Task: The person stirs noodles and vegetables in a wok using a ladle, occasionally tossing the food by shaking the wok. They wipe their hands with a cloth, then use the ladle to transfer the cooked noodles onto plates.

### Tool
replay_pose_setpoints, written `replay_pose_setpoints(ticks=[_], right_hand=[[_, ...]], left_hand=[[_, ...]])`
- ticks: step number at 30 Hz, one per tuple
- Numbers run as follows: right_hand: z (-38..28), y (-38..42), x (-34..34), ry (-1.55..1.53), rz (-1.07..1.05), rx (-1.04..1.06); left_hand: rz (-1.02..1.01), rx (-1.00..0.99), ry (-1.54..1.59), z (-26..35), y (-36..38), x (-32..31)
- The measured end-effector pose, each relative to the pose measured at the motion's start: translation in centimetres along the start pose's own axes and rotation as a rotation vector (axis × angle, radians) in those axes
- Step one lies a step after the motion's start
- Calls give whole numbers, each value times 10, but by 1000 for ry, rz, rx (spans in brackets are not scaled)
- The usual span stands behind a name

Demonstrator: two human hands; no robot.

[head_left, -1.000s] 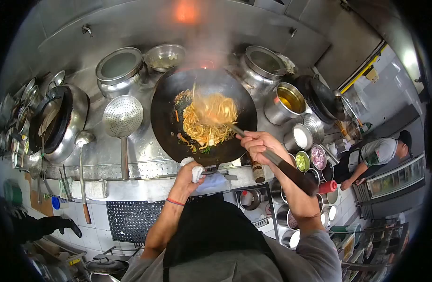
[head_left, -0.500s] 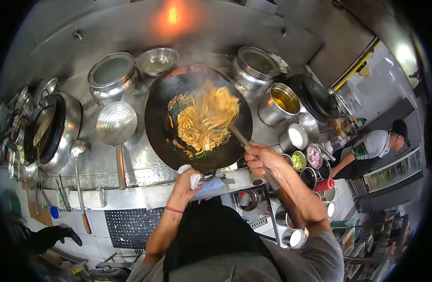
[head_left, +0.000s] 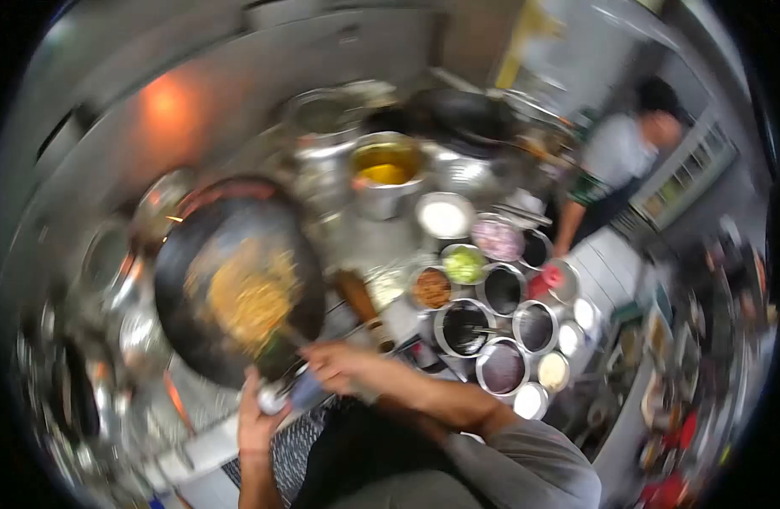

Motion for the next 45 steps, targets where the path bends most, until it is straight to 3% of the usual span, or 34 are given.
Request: replay_pose_setpoints(ticks=[1, 2, 3, 5, 7, 11, 14, 15, 17, 19, 21, 22, 23, 25, 27, 29, 33, 34, 35, 38, 41, 45], right_hand=[[1, 0, -7, -272, 95, -84], [16, -23, 1, -292, 36, -15], [13, -20, -6, -344, 74, -62], [10, -27, -4, -220, 156, 49], [8, -32, -8, -280, 83, 31], [10, -47, -8, -232, 97, 105], [7, -51, -9, -292, 80, 151], [10, -55, -17, -329, 46, 157], [9, -53, -19, -198, 181, 142], [8, -53, -30, -456, 172, 205], [10, -49, -34, -446, 262, 216], [14, -49, -37, -484, 235, 221], [16, -50, -40, -524, 206, 231], [19, -50, -46, -576, 215, 275], [26, -47, -50, -620, 250, 262], [31, -40, -54, -647, 305, 295], [42, -24, -57, -715, 307, 315], [44, -17, -59, -721, 310, 332], [44, -9, -61, -708, 311, 375], [51, 23, -65, -686, 352, 446], [61, 67, -75, -681, 361, 489], [80, 137, -89, -685, 416, 666]], left_hand=[[-125, 37, 94, 3, 5, -22], [-199, 127, 142, 1, -10, -9], [-258, 222, 192, -3, -25, 10], [-373, 347, 175, 2, -28, 14], [-43, 158, 47, 20, -37, 37], [-105, 296, 166, 22, -11, 6], [-122, 344, 68, 19, -33, -1], [-114, 356, 40, 19, -38, 5], [-89, 363, 20, 18, -42, 24], [-70, 340, 8, 25, -49, 45], [-48, 315, -22, 41, -56, 64], [-268, 437, 89, 40, -49, 55], [-273, 453, 65, 43, -52, 59], [-485, 455, 47, 49, -45, 51], [-506, 421, -26, 57, -56, 61], [-373, 111, -557, 79, -117, 109], [-282, 248, -324, 70, -60, 65], [-711, 435, -144, 61, -75, 60], [-714, 440, -158, 60, -69, 56], [-455, 144, -412, 60, -45, 58], [-327, -7, -643, 43, -4, 31], [-418, 55, -590, 3, 16, 6]])
Point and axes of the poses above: each hand's wrist, its own y-axis away from the middle knuckle, its own x-axis out of the back of the hand, z = x × y, the point moved 8 cm from there along -y, towards the middle knuckle
